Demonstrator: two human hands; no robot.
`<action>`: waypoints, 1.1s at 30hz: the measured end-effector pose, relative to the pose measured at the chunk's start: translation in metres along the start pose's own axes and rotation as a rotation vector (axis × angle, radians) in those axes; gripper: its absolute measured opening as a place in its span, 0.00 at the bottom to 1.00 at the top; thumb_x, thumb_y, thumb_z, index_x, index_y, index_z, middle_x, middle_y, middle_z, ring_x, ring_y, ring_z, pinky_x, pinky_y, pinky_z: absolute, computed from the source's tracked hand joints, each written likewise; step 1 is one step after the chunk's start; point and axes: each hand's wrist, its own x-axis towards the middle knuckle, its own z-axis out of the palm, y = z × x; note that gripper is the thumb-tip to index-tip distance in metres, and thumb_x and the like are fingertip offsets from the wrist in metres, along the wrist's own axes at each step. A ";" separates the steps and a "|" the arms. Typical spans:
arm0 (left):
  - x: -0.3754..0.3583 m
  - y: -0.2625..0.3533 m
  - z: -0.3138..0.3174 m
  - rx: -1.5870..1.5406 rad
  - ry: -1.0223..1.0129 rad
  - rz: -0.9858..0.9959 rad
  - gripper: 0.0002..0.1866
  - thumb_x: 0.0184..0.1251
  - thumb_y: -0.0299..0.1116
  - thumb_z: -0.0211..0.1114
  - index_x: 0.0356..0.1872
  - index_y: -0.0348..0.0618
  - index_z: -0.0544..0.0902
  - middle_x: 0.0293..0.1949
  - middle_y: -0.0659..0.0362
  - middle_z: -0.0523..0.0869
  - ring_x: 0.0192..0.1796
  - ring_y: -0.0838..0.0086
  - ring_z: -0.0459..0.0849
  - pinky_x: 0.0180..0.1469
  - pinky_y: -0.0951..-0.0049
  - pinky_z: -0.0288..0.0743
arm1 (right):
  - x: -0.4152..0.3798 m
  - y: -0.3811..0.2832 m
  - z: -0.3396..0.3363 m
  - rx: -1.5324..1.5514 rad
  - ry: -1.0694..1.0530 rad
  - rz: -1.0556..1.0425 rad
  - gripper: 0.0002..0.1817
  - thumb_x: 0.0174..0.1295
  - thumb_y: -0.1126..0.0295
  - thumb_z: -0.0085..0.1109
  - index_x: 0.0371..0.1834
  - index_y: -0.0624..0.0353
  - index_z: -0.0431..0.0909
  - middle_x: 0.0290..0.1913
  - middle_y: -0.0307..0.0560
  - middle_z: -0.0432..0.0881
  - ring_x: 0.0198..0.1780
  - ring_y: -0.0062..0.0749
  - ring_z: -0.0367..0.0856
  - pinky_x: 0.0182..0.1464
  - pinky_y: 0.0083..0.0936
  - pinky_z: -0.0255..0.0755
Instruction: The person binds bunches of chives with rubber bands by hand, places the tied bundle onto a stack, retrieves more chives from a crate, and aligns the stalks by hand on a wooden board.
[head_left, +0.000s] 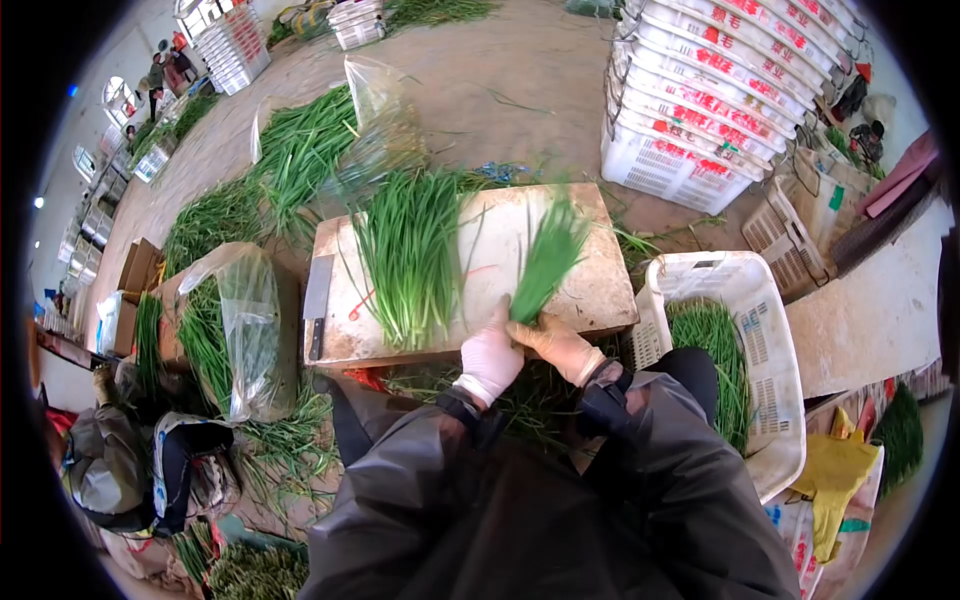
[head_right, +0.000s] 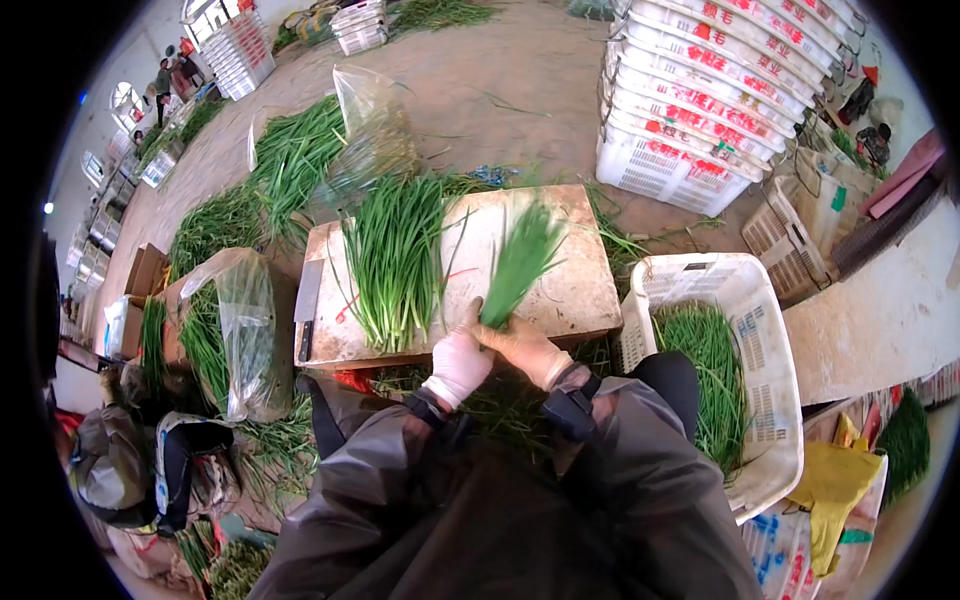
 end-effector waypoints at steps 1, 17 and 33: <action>-0.004 0.004 0.001 0.055 0.033 0.078 0.45 0.58 0.29 0.68 0.80 0.47 0.62 0.45 0.39 0.88 0.44 0.46 0.89 0.47 0.48 0.82 | 0.004 0.005 0.002 0.143 0.055 -0.028 0.30 0.67 0.58 0.74 0.67 0.63 0.77 0.58 0.46 0.85 0.58 0.36 0.81 0.64 0.31 0.73; 0.016 -0.006 -0.061 -1.094 -0.055 -0.199 0.26 0.78 0.41 0.66 0.69 0.38 0.75 0.55 0.51 0.89 0.53 0.67 0.89 0.57 0.67 0.81 | 0.000 -0.060 -0.051 0.771 0.197 0.052 0.11 0.72 0.66 0.59 0.49 0.63 0.82 0.37 0.40 0.84 0.50 0.42 0.86 0.54 0.44 0.78; -0.010 0.017 -0.042 -0.931 -0.591 0.180 0.47 0.75 0.60 0.64 0.79 0.31 0.62 0.72 0.50 0.74 0.75 0.67 0.68 0.78 0.67 0.58 | 0.012 -0.051 -0.062 0.834 0.066 -0.066 0.11 0.69 0.69 0.64 0.50 0.63 0.82 0.39 0.43 0.83 0.45 0.40 0.84 0.49 0.39 0.81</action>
